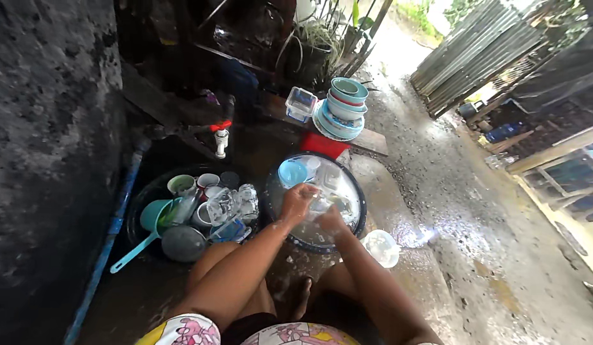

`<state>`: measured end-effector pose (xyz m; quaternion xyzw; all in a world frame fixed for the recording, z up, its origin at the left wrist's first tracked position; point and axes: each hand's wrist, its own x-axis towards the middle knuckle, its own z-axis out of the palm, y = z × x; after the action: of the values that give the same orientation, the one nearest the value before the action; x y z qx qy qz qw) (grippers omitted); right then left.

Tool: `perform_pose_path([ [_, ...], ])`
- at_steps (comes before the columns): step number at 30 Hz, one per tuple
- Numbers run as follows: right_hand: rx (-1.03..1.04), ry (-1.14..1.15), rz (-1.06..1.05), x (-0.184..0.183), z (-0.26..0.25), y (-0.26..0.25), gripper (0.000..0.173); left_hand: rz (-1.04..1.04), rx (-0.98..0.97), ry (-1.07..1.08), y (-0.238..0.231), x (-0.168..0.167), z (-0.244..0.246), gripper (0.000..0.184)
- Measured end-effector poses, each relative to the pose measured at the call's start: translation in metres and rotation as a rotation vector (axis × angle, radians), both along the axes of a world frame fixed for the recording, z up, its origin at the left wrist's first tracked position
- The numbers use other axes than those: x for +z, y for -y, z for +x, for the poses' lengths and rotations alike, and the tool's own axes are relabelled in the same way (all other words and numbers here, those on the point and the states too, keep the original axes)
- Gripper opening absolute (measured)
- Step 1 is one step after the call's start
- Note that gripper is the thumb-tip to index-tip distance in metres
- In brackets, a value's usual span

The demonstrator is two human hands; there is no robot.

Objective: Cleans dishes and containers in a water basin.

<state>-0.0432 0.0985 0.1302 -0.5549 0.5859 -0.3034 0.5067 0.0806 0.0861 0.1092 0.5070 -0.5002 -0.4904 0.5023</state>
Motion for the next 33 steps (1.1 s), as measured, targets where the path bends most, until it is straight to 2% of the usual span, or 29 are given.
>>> perform_pose_path([
  [2,-0.012,-0.161,-0.044,0.005,0.002,-0.001,0.033,0.009,-0.062,-0.003,0.005,-0.002,0.004,0.01],
  [5,0.425,-0.813,-0.162,0.024,-0.008,0.001,0.061,0.138,-0.049,-0.064,0.02,-0.019,0.012,0.021],
  [7,0.608,-1.026,-0.3,0.024,-0.021,0.001,0.056,0.213,-0.022,-0.142,0.032,-0.03,0.022,0.024],
  [8,0.614,-1.044,-0.439,0.013,-0.031,0.004,0.048,0.228,-0.014,-0.151,0.033,-0.027,0.027,0.024],
  [10,0.608,-1.002,-0.519,0.004,-0.039,0.008,0.038,0.195,0.005,-0.066,0.025,-0.012,0.028,0.018],
  [12,0.624,-0.985,-0.342,0.016,-0.028,0.0,0.037,0.111,0.007,0.069,0.01,-0.002,0.018,0.013],
  [14,0.577,-0.873,-0.156,0.02,-0.018,0.0,0.04,0.108,0.049,0.099,0.003,-0.007,0.007,0.018],
  [17,0.498,-0.616,-0.174,0.007,-0.027,0.006,0.038,0.185,0.135,0.062,0.01,-0.018,0.004,0.031],
  [19,0.549,-0.771,-0.126,0.015,-0.023,0.008,0.046,0.179,0.111,0.081,0.01,-0.013,0.004,0.033],
  [21,0.62,-1.014,0.055,0.024,-0.011,0.007,0.053,0.113,0.107,0.089,0.004,-0.007,0.001,0.027],
  [22,0.636,-1.05,0.1,0.023,-0.007,0.007,0.054,0.075,0.126,0.088,0.005,-0.01,-0.001,0.025],
  [23,0.638,-1.01,0.105,0.024,-0.007,0.007,0.056,0.073,0.164,0.083,0.008,-0.015,-0.002,0.026],
  [25,0.607,-0.77,-0.01,0.021,-0.015,0.01,0.056,0.138,0.221,0.089,0.01,-0.022,-0.001,0.031],
  [27,0.518,-0.573,-0.13,0.008,-0.026,0.015,0.048,0.152,0.164,0.114,0.008,-0.019,-0.002,0.034],
  [28,0.507,-0.607,-0.12,0.007,-0.027,0.018,0.05,0.135,0.113,0.12,0.008,-0.013,-0.002,0.033],
  [31,0.597,-0.942,0.054,0.013,-0.018,0.016,0.061,-0.03,0.076,0.132,0.009,-0.012,-0.005,0.023],
  [33,0.61,-0.873,0.039,0.018,-0.018,0.01,0.065,0.016,0.15,0.133,0.009,-0.021,-0.005,0.022],
])
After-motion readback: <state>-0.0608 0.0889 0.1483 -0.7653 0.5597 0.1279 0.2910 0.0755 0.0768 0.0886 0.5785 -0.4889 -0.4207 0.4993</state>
